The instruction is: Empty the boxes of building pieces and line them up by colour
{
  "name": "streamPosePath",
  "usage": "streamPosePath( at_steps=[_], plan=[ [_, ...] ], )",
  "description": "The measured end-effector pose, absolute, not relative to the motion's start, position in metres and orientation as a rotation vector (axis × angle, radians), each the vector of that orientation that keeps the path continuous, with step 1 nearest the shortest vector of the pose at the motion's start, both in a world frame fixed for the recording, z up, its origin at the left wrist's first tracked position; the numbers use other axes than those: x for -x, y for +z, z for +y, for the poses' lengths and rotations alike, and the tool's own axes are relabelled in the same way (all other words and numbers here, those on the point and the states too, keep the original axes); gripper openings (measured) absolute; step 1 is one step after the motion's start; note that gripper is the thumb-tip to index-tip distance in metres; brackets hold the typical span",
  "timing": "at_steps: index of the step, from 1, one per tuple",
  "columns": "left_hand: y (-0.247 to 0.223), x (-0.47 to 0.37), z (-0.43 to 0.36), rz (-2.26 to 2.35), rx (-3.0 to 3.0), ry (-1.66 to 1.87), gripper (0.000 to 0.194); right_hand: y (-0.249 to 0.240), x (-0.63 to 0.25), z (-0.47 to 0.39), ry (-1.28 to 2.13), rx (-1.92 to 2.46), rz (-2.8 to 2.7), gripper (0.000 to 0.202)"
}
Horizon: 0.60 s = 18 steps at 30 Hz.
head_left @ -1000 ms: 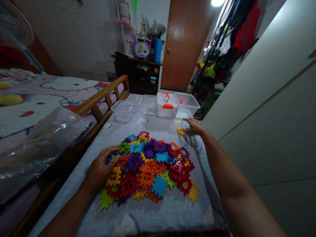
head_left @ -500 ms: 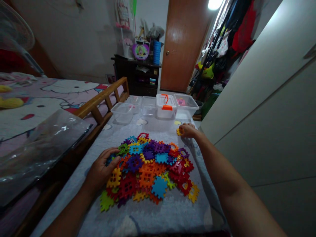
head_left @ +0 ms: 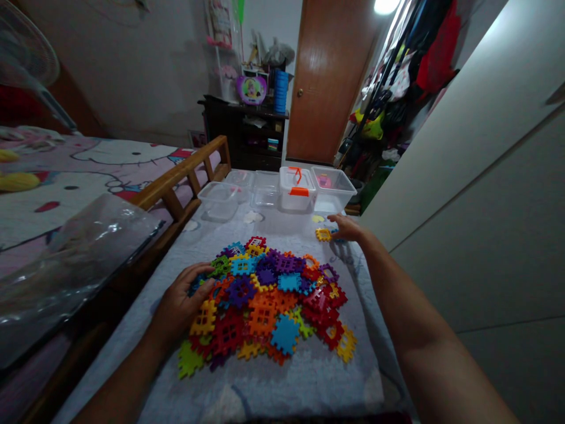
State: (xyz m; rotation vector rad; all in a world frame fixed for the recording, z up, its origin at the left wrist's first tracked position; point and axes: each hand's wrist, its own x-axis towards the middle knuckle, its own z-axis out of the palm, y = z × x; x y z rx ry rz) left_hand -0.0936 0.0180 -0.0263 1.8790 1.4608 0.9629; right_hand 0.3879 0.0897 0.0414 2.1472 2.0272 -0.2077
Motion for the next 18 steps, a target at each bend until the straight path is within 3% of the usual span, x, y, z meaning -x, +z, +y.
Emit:
streamPosePath(
  at_steps=[18],
  plan=[
    [-0.024,0.091,0.018,1.485,-1.862,0.968,0.049,0.024,-0.414,0.085,-0.222,-2.142,1.917,0.061]
  ],
)
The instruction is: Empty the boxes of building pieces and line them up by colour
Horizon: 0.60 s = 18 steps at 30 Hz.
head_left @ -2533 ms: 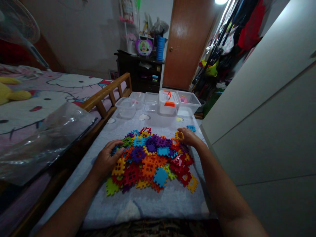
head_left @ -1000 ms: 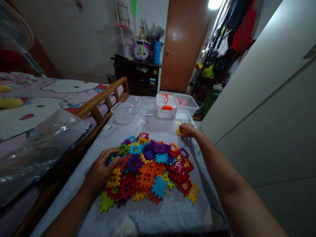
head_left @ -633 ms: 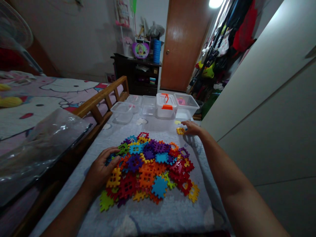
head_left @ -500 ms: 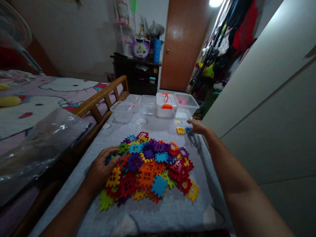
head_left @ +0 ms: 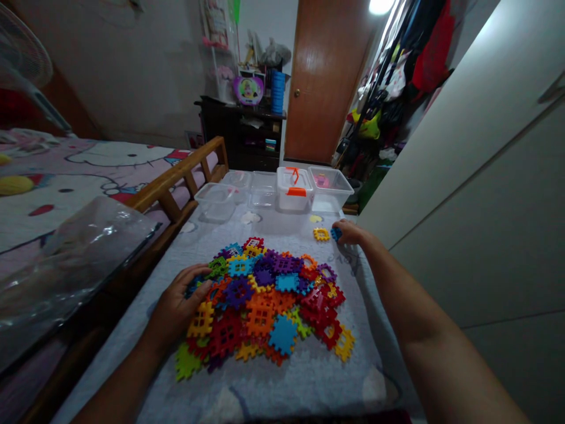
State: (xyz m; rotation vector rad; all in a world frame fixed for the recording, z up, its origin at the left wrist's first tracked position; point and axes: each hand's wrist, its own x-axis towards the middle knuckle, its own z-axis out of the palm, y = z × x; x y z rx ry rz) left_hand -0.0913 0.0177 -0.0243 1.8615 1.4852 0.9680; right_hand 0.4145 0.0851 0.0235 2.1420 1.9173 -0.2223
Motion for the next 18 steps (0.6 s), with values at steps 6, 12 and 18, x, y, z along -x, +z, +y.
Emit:
streamPosePath(
  at_steps=[6,12,18],
  plan=[
    [-0.024,0.092,0.018,1.478,-1.882,0.986,0.049,0.033,-0.407,0.081,-0.214,-2.154,1.900,0.072],
    [-0.024,0.092,0.018,1.478,-1.893,0.979,0.049,0.040,-0.369,0.087,-0.204,-2.067,2.046,0.077],
    [-0.024,0.093,0.017,1.455,-1.890,0.963,0.048,0.035,-0.350,0.088,-0.199,-2.042,2.031,0.051]
  ],
)
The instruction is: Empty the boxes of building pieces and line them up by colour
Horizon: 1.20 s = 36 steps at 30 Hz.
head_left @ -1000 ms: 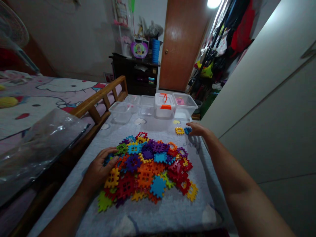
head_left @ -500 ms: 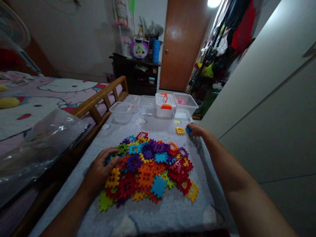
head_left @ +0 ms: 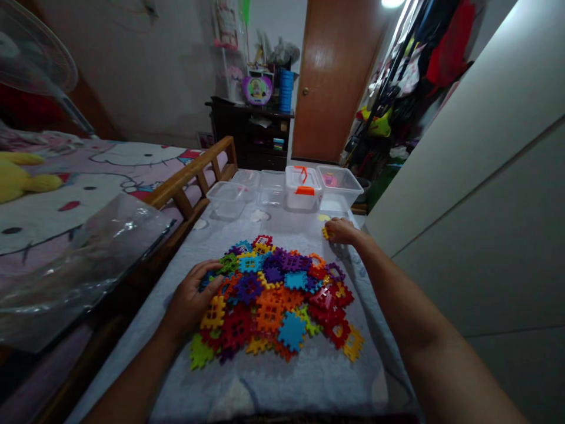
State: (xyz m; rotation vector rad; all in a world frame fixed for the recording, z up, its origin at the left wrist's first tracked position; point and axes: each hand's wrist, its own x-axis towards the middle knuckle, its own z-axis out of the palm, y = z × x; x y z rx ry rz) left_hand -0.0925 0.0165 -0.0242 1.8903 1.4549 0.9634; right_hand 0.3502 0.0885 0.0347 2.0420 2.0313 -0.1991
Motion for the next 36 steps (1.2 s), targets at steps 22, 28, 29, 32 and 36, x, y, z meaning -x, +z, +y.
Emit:
streamPosePath(
  at_steps=[22,28,29,32,36],
  plan=[
    [-0.012,0.089,0.012,1.441,-1.940,1.002,0.044,0.029,-0.272,-0.007,-0.874,-2.063,2.677,0.038],
    [0.009,0.093,0.020,1.549,-2.066,0.965,0.047,0.020,-0.272,-0.013,-0.928,-2.186,2.793,0.044],
    [0.014,0.091,0.023,1.537,-2.101,0.950,0.047,0.018,-0.273,-0.013,-0.940,-2.208,2.804,0.044],
    [0.032,0.075,0.039,1.447,-2.224,0.861,0.048,0.013,-0.276,-0.012,-1.006,-2.302,2.791,0.039],
    [0.045,0.039,0.074,1.221,-2.365,0.593,0.050,0.008,-0.282,-0.012,-1.126,-2.486,2.692,0.034]
  ],
)
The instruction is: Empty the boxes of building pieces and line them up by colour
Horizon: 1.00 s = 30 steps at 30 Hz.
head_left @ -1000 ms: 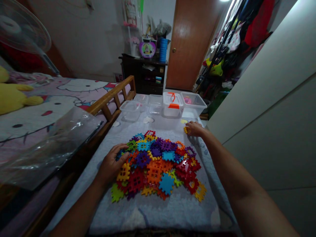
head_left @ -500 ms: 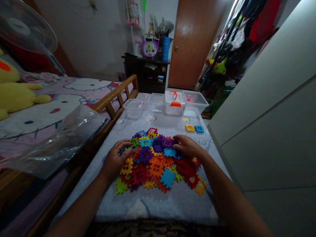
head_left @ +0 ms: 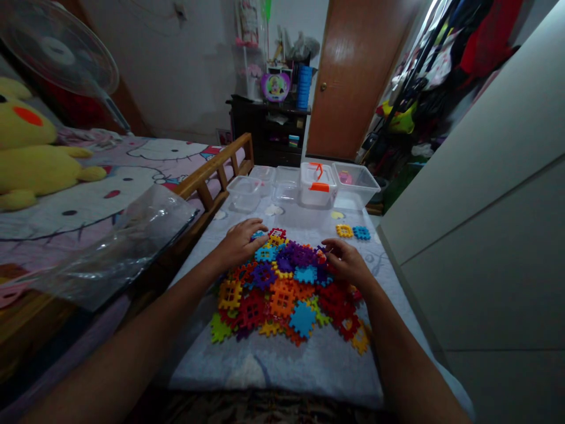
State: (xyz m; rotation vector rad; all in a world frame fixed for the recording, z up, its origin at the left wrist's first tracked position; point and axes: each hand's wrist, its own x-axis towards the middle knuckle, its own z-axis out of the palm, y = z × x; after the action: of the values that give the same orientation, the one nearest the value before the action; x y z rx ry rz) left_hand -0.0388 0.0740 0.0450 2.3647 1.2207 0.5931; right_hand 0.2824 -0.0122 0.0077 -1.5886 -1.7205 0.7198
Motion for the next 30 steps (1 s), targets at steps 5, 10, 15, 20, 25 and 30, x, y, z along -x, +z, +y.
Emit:
streamPosePath(
  at_steps=[5,10,15,20,25,30],
  plan=[
    [0.032,-0.008,0.119,1.040,-2.473,0.329,0.046,0.002,-0.297,-0.013,0.619,1.714,-1.589,0.034],
    [0.012,-0.027,0.142,1.098,-2.460,0.154,0.040,-0.003,-0.308,-0.011,0.546,1.775,-1.555,0.033],
    [0.012,-0.026,0.138,1.044,-2.453,0.101,0.040,-0.004,-0.304,-0.011,0.464,1.773,-1.742,0.033],
    [0.024,-0.021,0.123,0.952,-2.422,0.083,0.049,-0.010,-0.295,-0.010,0.360,1.732,-1.945,0.034],
    [0.028,-0.017,0.111,0.970,-2.371,0.167,0.050,-0.009,-0.294,-0.010,0.407,1.648,-1.981,0.028],
    [0.031,0.001,0.100,1.017,-2.406,0.255,0.050,-0.005,-0.305,-0.010,0.379,1.674,-1.750,0.029]
  ],
)
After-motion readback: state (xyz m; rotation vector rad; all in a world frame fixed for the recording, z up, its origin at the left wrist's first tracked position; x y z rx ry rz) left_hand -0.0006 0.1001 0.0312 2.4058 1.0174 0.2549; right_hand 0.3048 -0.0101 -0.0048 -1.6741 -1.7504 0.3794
